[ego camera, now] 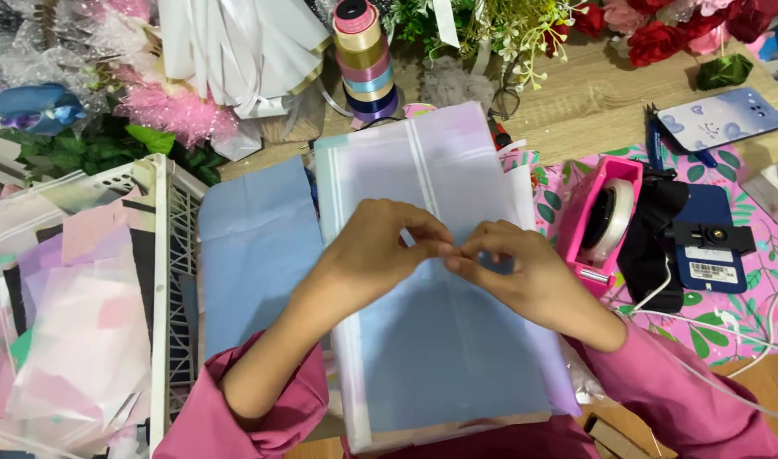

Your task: The person wraps a rectangular box with light blue tissue paper and secures it with clear tape. They fold the paper edges neatly and apply tape to seal the package, then flip it over to wrap the other side.

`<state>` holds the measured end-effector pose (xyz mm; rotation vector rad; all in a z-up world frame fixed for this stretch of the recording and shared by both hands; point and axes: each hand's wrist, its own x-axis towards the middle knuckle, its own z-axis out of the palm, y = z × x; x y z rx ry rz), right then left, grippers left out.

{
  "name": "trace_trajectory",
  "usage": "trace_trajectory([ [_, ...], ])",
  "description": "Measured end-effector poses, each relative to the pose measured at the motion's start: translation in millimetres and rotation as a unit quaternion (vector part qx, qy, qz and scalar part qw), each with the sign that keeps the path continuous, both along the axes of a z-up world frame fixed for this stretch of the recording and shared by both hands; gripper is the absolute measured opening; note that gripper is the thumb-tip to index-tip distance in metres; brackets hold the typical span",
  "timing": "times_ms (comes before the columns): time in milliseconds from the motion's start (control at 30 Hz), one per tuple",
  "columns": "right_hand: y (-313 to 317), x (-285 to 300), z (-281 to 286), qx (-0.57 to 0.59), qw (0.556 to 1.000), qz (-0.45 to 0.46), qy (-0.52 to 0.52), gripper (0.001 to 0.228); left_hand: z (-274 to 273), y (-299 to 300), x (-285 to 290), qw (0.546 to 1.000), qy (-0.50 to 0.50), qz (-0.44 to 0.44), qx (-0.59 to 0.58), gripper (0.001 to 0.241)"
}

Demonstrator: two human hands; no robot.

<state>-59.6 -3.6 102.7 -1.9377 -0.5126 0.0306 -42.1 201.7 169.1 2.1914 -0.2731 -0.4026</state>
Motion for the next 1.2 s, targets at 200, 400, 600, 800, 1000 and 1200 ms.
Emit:
trace_trajectory([
  [200,28,15,3,-0.139,0.99,-0.025,0.02,0.022,-14,22,11,0.997,-0.053,0.015,0.063,0.016],
  [400,40,21,1,-0.256,0.962,-0.076,0.048,0.023,-35,28,24,0.993,-0.071,0.02,0.092,0.013],
  [600,41,21,-6,-0.252,0.964,-0.082,0.014,0.014,-59,40,40,0.995,-0.088,0.009,0.05,0.013],
  [800,38,19,-3,-0.173,0.977,-0.116,0.047,0.019,-32,36,23,0.998,-0.058,0.017,-0.036,0.012],
  [1000,37,18,-5,-0.18,0.981,-0.063,-0.047,0.019,-34,35,31,0.99,-0.096,0.031,-0.094,0.012],
  [1200,34,13,-2,-0.141,0.989,-0.052,-0.013,0.05,-58,30,37,0.996,-0.047,-0.031,-0.073,0.014],
])
